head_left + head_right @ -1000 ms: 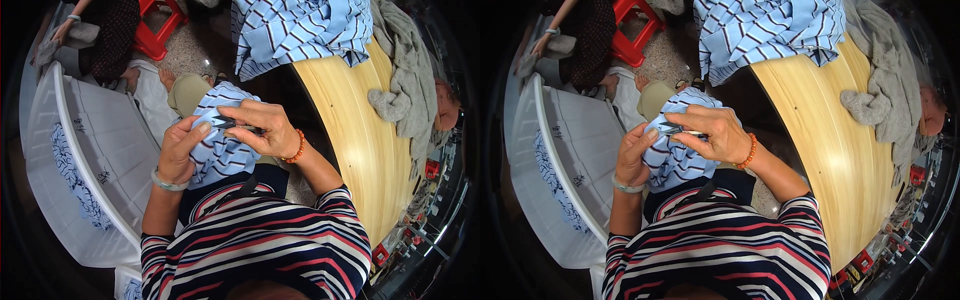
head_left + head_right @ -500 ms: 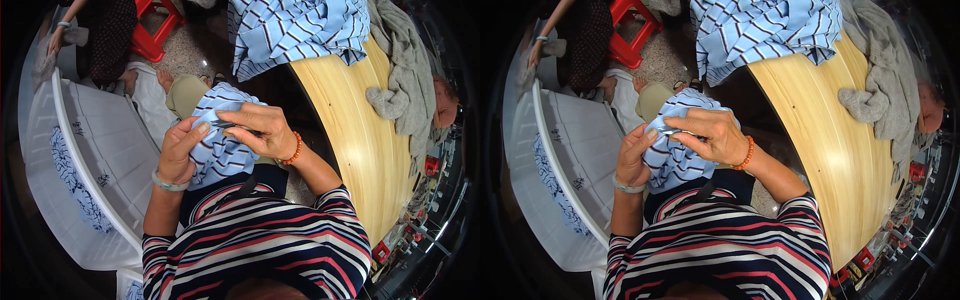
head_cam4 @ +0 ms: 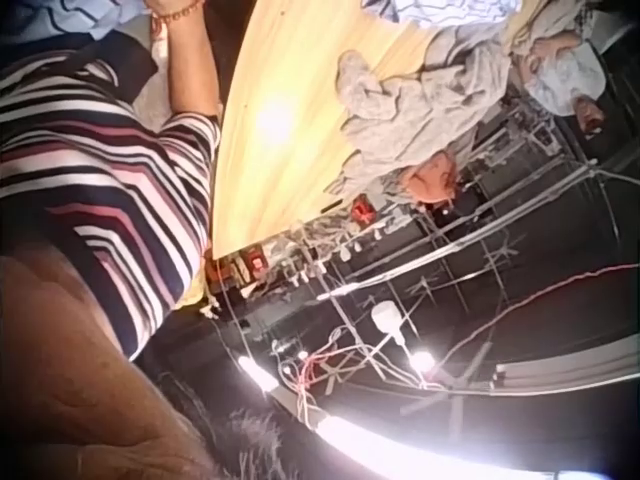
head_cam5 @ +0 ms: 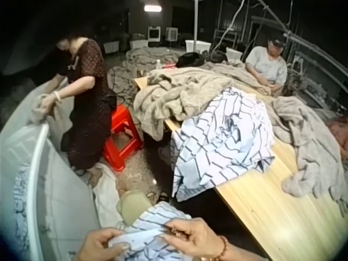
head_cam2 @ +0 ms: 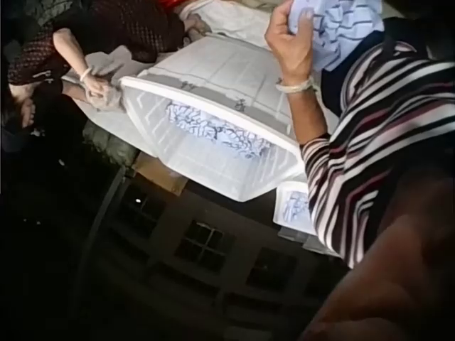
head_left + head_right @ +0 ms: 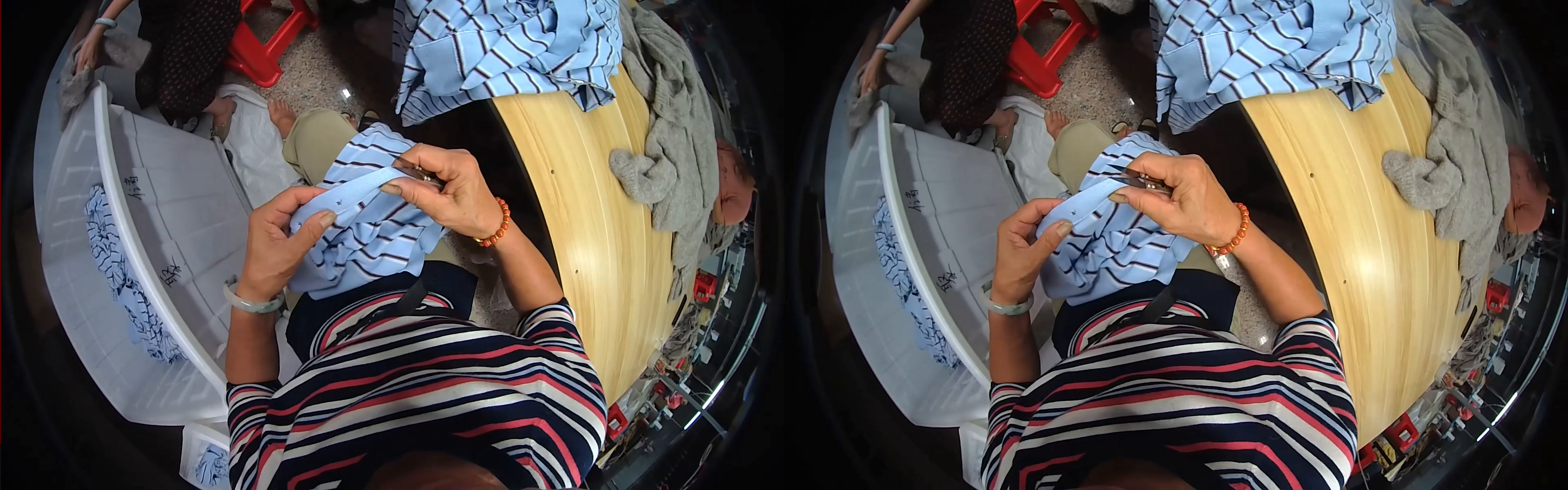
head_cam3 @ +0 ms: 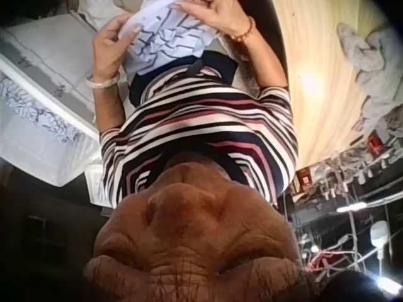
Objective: Inspecting garments and using a small clipper tool to remove loose threads or imperfections.
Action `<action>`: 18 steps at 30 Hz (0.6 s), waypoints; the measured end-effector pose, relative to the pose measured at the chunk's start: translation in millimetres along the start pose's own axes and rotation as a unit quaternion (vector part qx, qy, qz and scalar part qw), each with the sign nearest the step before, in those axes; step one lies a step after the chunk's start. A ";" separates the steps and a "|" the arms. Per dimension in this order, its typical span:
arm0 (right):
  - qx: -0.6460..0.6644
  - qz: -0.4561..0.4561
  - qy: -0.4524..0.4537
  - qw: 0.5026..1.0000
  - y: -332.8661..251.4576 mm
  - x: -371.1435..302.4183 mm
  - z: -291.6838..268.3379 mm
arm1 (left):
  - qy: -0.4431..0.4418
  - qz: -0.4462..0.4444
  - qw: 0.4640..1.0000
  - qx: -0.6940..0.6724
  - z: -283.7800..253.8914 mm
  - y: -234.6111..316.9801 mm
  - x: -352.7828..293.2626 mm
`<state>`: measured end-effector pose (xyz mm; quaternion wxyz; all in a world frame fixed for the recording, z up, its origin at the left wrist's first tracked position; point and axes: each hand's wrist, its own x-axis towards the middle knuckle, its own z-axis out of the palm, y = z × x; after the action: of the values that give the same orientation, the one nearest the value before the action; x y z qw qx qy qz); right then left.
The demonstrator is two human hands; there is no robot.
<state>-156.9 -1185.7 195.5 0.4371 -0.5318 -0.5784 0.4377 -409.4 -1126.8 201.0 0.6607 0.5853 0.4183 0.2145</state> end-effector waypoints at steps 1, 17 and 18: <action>0.012 0.019 -0.005 1.000 -1.1 0.6 0.7 | 0.002 -0.004 0.999 -0.036 1.5 1.0 -1.3; -0.119 -0.148 -0.008 0.982 -9.1 1.3 15.0 | -0.026 -0.050 0.951 -0.305 11.2 6.1 5.8; -0.111 -0.157 -0.006 0.981 -8.8 2.6 15.9 | -0.028 -0.048 0.951 -0.305 11.3 6.0 5.9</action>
<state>-174.5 -1184.2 200.4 0.4346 -0.4771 -0.7025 0.3000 -395.7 -1127.7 204.6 0.8287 0.3407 0.3422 0.2831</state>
